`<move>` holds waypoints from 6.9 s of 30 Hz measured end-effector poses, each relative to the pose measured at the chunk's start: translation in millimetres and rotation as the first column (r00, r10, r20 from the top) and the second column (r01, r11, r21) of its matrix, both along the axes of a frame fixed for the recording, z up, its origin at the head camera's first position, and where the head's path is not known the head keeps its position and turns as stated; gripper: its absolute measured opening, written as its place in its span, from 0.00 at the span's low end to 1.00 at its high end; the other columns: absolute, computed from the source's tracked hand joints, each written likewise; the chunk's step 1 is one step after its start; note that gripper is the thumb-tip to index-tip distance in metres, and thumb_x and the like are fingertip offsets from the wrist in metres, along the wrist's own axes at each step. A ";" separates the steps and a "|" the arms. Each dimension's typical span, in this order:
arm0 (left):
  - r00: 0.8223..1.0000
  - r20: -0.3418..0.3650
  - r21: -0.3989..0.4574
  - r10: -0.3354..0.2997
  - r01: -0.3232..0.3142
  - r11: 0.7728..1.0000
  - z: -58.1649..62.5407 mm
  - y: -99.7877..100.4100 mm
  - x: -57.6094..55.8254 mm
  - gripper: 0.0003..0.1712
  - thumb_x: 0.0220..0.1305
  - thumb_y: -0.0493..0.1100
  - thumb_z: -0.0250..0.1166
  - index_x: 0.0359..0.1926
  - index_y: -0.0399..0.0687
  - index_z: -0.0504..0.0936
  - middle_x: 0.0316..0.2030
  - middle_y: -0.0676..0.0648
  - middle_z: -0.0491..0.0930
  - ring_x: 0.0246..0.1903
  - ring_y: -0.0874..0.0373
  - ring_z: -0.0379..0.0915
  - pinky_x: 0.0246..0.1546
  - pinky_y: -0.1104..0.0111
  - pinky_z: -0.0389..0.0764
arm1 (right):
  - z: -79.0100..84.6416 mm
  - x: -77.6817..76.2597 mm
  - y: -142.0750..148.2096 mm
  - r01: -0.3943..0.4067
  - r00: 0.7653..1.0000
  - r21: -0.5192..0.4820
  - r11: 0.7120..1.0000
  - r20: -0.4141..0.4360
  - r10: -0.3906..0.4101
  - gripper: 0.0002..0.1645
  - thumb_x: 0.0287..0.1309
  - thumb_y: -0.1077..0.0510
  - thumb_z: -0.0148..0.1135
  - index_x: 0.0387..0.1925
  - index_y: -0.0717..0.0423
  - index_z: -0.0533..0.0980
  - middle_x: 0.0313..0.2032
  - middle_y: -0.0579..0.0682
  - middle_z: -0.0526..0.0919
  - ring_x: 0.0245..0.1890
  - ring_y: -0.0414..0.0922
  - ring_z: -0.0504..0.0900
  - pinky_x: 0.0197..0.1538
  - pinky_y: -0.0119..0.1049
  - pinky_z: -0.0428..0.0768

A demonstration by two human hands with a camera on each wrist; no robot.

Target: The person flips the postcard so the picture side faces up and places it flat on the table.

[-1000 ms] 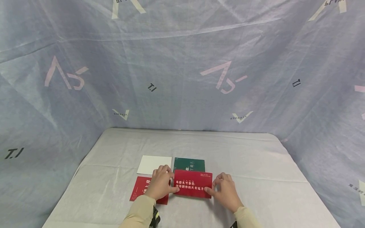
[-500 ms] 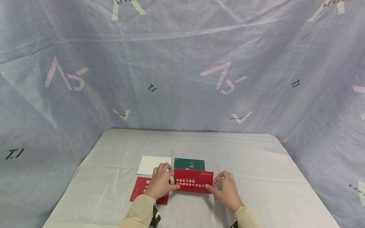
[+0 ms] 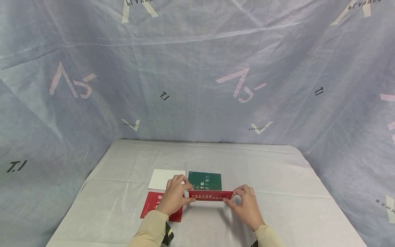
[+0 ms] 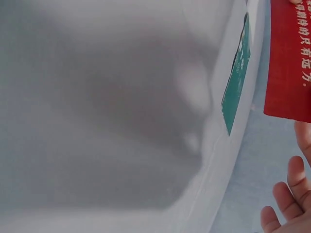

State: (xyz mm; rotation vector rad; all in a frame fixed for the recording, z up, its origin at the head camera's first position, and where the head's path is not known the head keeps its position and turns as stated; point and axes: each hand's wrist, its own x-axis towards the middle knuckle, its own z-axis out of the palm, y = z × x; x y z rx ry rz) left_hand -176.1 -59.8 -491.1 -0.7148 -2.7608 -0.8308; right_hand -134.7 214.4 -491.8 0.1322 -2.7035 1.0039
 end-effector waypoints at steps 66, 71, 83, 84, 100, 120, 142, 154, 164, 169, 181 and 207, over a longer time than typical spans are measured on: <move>0.965 -0.252 0.092 0.075 -0.053 0.994 -0.4 4.9 -1.8 0.22 0.42 0.32 0.81 0.27 0.62 0.79 0.47 0.51 0.74 0.59 0.48 0.66 0.59 0.45 0.67 | 9.8 5.2 1.7 0.090 0.973 -0.357 0.930 0.231 -0.006 0.18 0.66 0.51 0.63 0.40 0.63 0.86 0.49 0.52 0.75 0.59 0.51 0.67 0.62 0.59 0.67; 0.968 -0.218 0.084 0.127 -0.112 0.990 -0.3 6.1 0.0 0.20 0.43 0.37 0.81 0.26 0.58 0.76 0.50 0.47 0.72 0.60 0.45 0.64 0.59 0.45 0.66 | 9.4 4.2 2.1 0.109 0.972 -0.363 0.925 0.233 -0.024 0.13 0.65 0.54 0.64 0.34 0.61 0.86 0.47 0.51 0.75 0.56 0.49 0.68 0.60 0.54 0.67; 0.994 -0.096 0.097 0.056 -0.046 0.994 2.3 2.7 1.9 0.09 0.54 0.35 0.73 0.36 0.51 0.87 0.57 0.44 0.74 0.64 0.44 0.62 0.61 0.43 0.64 | 9.0 3.3 3.3 0.134 0.970 -0.379 0.915 0.238 -0.044 0.12 0.65 0.56 0.66 0.31 0.61 0.85 0.49 0.53 0.76 0.57 0.49 0.68 0.61 0.53 0.67; 0.996 -0.075 0.114 0.048 -0.039 0.993 2.7 2.6 2.3 0.09 0.55 0.34 0.71 0.37 0.50 0.87 0.58 0.44 0.74 0.64 0.44 0.62 0.61 0.43 0.64 | 9.1 3.4 3.4 0.136 0.970 -0.380 0.915 0.239 -0.045 0.12 0.65 0.56 0.66 0.32 0.62 0.85 0.49 0.53 0.76 0.57 0.49 0.68 0.61 0.54 0.67; 0.996 0.080 0.208 0.038 -0.054 0.977 6.3 5.3 4.0 0.16 0.64 0.60 0.68 0.25 0.61 0.78 0.60 0.47 0.73 0.68 0.46 0.57 0.63 0.42 0.60 | 11.4 1.3 2.6 0.142 0.975 -0.376 0.916 0.212 -0.064 0.13 0.66 0.55 0.65 0.36 0.62 0.86 0.49 0.54 0.76 0.57 0.49 0.67 0.61 0.53 0.66; 0.997 0.062 0.209 0.038 -0.051 0.977 7.7 11.2 4.3 0.18 0.63 0.57 0.70 0.22 0.60 0.76 0.58 0.46 0.74 0.67 0.45 0.58 0.63 0.43 0.61 | 17.0 5.5 2.6 0.112 0.990 -0.249 0.962 0.109 -0.087 0.15 0.55 0.51 0.76 0.26 0.56 0.81 0.48 0.53 0.78 0.56 0.51 0.69 0.60 0.55 0.68; 0.999 0.045 0.175 -0.004 -0.004 0.984 5.0 19.0 4.4 0.21 0.65 0.58 0.69 0.19 0.60 0.73 0.58 0.46 0.75 0.68 0.43 0.58 0.64 0.42 0.60 | 14.4 9.1 11.1 0.153 0.983 -0.225 0.962 0.136 -0.124 0.16 0.55 0.50 0.76 0.25 0.56 0.80 0.47 0.52 0.78 0.56 0.51 0.69 0.61 0.54 0.67; 0.998 0.053 0.174 -0.024 0.014 0.985 4.3 26.9 5.1 0.21 0.64 0.57 0.70 0.18 0.61 0.73 0.58 0.47 0.74 0.68 0.43 0.58 0.65 0.42 0.58 | 10.2 10.3 19.6 0.149 0.987 -0.237 0.960 0.096 -0.130 0.15 0.54 0.52 0.76 0.24 0.55 0.80 0.46 0.52 0.78 0.54 0.50 0.69 0.60 0.54 0.67; 0.999 0.028 0.175 -0.045 0.039 0.984 3.8 35.1 5.1 0.21 0.65 0.57 0.69 0.18 0.60 0.74 0.56 0.46 0.75 0.66 0.43 0.60 0.64 0.42 0.60 | 7.6 13.0 28.4 0.155 0.987 -0.230 0.961 0.085 -0.138 0.15 0.54 0.51 0.76 0.24 0.55 0.80 0.47 0.53 0.78 0.55 0.51 0.69 0.60 0.55 0.67; 0.999 0.017 0.160 -0.049 0.046 0.986 3.8 39.9 5.1 0.21 0.65 0.59 0.68 0.18 0.60 0.75 0.56 0.46 0.75 0.64 0.45 0.62 0.62 0.43 0.62 | 8.2 15.5 32.9 0.166 0.984 -0.216 0.962 0.100 -0.147 0.16 0.55 0.50 0.76 0.25 0.56 0.80 0.48 0.55 0.78 0.56 0.52 0.69 0.60 0.55 0.67; 0.998 0.022 0.143 -0.057 0.054 0.988 4.3 51.7 7.8 0.20 0.65 0.58 0.69 0.19 0.60 0.76 0.56 0.47 0.76 0.63 0.46 0.63 0.62 0.44 0.62 | 7.6 20.6 45.0 0.180 0.981 -0.236 0.955 0.110 -0.157 0.16 0.55 0.49 0.76 0.26 0.56 0.81 0.50 0.56 0.78 0.57 0.51 0.68 0.62 0.55 0.66; 0.999 0.027 0.058 -0.032 0.030 0.998 1.2 77.5 14.0 0.19 0.65 0.62 0.68 0.23 0.59 0.80 0.50 0.52 0.78 0.54 0.54 0.73 0.52 0.52 0.71 | 3.7 30.6 70.3 0.201 0.979 -0.191 0.961 0.059 -0.194 0.14 0.54 0.47 0.77 0.28 0.52 0.84 0.44 0.48 0.82 0.51 0.46 0.71 0.57 0.48 0.67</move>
